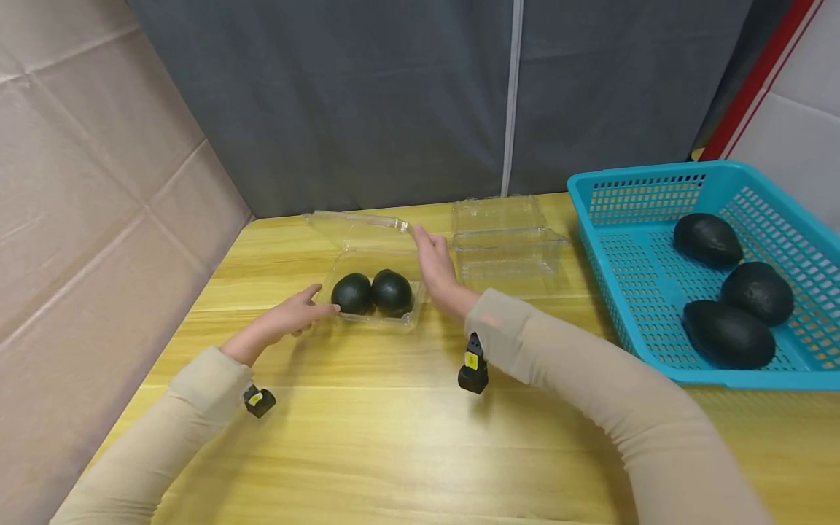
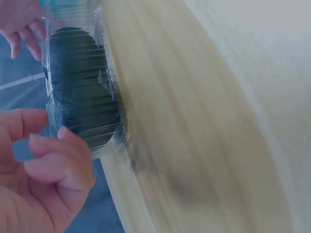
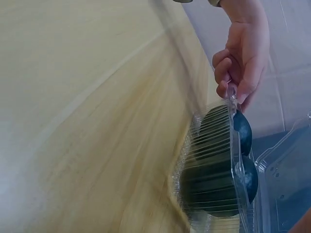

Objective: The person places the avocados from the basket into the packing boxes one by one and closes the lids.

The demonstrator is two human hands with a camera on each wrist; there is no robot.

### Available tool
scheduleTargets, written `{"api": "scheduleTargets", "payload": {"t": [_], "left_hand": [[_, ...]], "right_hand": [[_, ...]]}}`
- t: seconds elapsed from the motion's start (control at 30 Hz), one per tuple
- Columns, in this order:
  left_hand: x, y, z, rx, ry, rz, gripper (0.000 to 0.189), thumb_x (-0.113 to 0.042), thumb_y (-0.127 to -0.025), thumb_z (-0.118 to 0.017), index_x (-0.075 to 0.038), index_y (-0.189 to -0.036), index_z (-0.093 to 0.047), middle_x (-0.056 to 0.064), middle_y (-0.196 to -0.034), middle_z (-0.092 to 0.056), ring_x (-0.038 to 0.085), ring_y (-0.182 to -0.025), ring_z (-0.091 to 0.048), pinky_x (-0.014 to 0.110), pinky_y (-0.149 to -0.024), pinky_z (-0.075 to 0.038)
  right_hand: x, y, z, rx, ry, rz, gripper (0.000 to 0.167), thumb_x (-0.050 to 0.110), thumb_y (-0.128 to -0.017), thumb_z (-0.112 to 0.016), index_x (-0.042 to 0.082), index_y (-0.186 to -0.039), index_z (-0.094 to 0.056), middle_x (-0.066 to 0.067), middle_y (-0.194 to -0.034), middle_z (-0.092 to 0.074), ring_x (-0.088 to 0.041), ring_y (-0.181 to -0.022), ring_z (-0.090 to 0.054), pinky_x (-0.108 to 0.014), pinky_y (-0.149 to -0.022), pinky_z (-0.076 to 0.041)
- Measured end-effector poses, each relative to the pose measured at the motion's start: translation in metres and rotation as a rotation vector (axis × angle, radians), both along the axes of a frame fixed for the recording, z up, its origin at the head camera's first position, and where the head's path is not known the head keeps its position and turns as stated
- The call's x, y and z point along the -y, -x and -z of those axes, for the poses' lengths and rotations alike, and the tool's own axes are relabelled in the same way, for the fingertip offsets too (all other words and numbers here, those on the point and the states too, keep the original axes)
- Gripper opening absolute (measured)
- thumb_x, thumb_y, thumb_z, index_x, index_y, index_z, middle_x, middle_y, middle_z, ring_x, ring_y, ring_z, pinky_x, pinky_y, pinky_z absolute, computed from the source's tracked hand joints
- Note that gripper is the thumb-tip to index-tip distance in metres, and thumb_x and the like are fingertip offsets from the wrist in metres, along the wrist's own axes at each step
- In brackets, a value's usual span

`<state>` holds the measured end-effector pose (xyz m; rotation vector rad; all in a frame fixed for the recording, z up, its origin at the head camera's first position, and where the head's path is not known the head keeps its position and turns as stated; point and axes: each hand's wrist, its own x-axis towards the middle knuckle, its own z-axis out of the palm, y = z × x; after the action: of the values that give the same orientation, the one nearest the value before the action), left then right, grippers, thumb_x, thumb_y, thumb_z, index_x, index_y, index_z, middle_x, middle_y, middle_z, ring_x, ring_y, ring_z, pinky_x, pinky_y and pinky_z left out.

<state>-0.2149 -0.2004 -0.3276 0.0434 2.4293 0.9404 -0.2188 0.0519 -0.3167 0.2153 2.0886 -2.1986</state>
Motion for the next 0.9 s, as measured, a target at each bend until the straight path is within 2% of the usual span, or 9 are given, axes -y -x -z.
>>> {"api": "scheduleTargets", "payload": {"t": [0.03, 0.1, 0.23, 0.37, 0.53, 0.67, 0.73, 0.8, 0.9], "left_hand": [[0.002, 0.0, 0.0, 0.018, -0.037, -0.004, 0.082, -0.036, -0.091, -0.048, -0.005, -0.147, 0.003, 0.007, -0.079, -0.054, 0.014, -0.054, -0.043, 0.027, -0.052, -0.037], [0.005, 0.0, 0.0, 0.046, -0.107, -0.017, 0.075, -0.025, -0.091, -0.044, -0.004, -0.146, 0.002, -0.001, -0.067, -0.043, 0.008, -0.046, -0.028, 0.022, -0.045, -0.027], [0.011, -0.004, -0.004, 0.082, -0.173, -0.052, 0.066, -0.014, -0.088, -0.033, -0.003, -0.147, -0.004, 0.011, -0.095, -0.055, 0.006, -0.052, -0.043, 0.02, -0.048, -0.037], [0.017, -0.004, -0.01, 0.096, -0.223, -0.121, 0.053, -0.021, -0.097, -0.025, -0.002, -0.145, -0.015, 0.02, -0.12, -0.054, 0.007, -0.061, -0.058, 0.023, -0.057, -0.048], [0.022, -0.002, -0.012, 0.071, -0.283, -0.18, 0.05, -0.028, -0.1, -0.021, -0.001, -0.143, -0.024, 0.015, -0.115, -0.057, 0.008, -0.065, -0.06, 0.025, -0.062, -0.051], [0.022, -0.001, -0.008, 0.049, -0.243, -0.148, 0.052, -0.03, -0.099, -0.026, -0.001, -0.143, -0.024, 0.019, -0.122, -0.055, 0.01, -0.068, -0.06, 0.026, -0.063, -0.049], [0.021, -0.002, -0.005, 0.043, -0.22, -0.13, 0.051, -0.024, -0.096, -0.035, 0.0, -0.141, -0.029, 0.02, -0.123, -0.053, 0.01, -0.068, -0.06, 0.025, -0.062, -0.048], [0.021, -0.003, -0.002, 0.034, -0.207, -0.11, 0.048, -0.018, -0.092, -0.04, 0.002, -0.137, -0.037, 0.019, -0.122, -0.054, 0.01, -0.068, -0.06, 0.024, -0.06, -0.047], [0.022, -0.004, 0.002, 0.036, -0.206, -0.092, 0.043, -0.016, -0.089, -0.043, 0.004, -0.127, -0.048, 0.016, -0.113, -0.059, 0.009, -0.066, -0.06, 0.023, -0.059, -0.046]], "right_hand": [[-0.001, -0.002, -0.002, 0.006, -0.006, -0.021, 0.056, 0.05, -0.095, -0.033, 0.015, -0.138, -0.032, -0.006, -0.142, -0.03, -0.027, -0.132, -0.026, -0.063, -0.099, -0.025], [-0.004, -0.007, -0.004, 0.016, -0.029, -0.056, 0.056, 0.047, -0.094, -0.035, 0.013, -0.139, -0.031, -0.006, -0.144, -0.028, -0.028, -0.135, -0.022, -0.064, -0.099, -0.025], [-0.009, -0.018, -0.004, 0.041, -0.083, -0.128, 0.052, 0.037, -0.093, -0.041, 0.006, -0.133, -0.033, -0.009, -0.142, -0.029, -0.029, -0.133, -0.023, -0.062, -0.099, -0.027], [-0.014, -0.032, 0.004, 0.045, -0.178, -0.213, 0.054, 0.028, -0.091, -0.043, 0.003, -0.137, -0.027, -0.015, -0.145, -0.023, -0.034, -0.131, -0.025, -0.056, -0.103, -0.025], [-0.018, -0.045, 0.018, 0.047, -0.281, -0.272, 0.062, 0.022, -0.091, -0.046, 0.001, -0.142, -0.017, -0.021, -0.15, -0.011, -0.039, -0.134, -0.019, -0.053, -0.108, -0.019], [-0.018, -0.05, 0.025, 0.094, -0.316, -0.312, 0.064, 0.022, -0.091, -0.045, -0.002, -0.142, -0.014, -0.024, -0.148, -0.012, -0.041, -0.132, -0.024, -0.052, -0.106, -0.024], [-0.016, -0.052, 0.028, 0.117, -0.307, -0.321, 0.065, 0.021, -0.089, -0.046, -0.004, -0.141, -0.015, -0.025, -0.146, -0.017, -0.039, -0.125, -0.033, -0.048, -0.102, -0.033], [-0.013, -0.053, 0.031, 0.143, -0.294, -0.316, 0.059, 0.019, -0.088, -0.046, -0.006, -0.136, -0.022, -0.024, -0.136, -0.031, -0.034, -0.11, -0.045, -0.041, -0.092, -0.044], [-0.01, -0.054, 0.034, 0.198, -0.2, -0.334, 0.037, 0.013, -0.087, -0.043, -0.007, -0.117, -0.037, -0.017, -0.102, -0.049, -0.021, -0.079, -0.051, -0.029, -0.068, -0.05]]}}
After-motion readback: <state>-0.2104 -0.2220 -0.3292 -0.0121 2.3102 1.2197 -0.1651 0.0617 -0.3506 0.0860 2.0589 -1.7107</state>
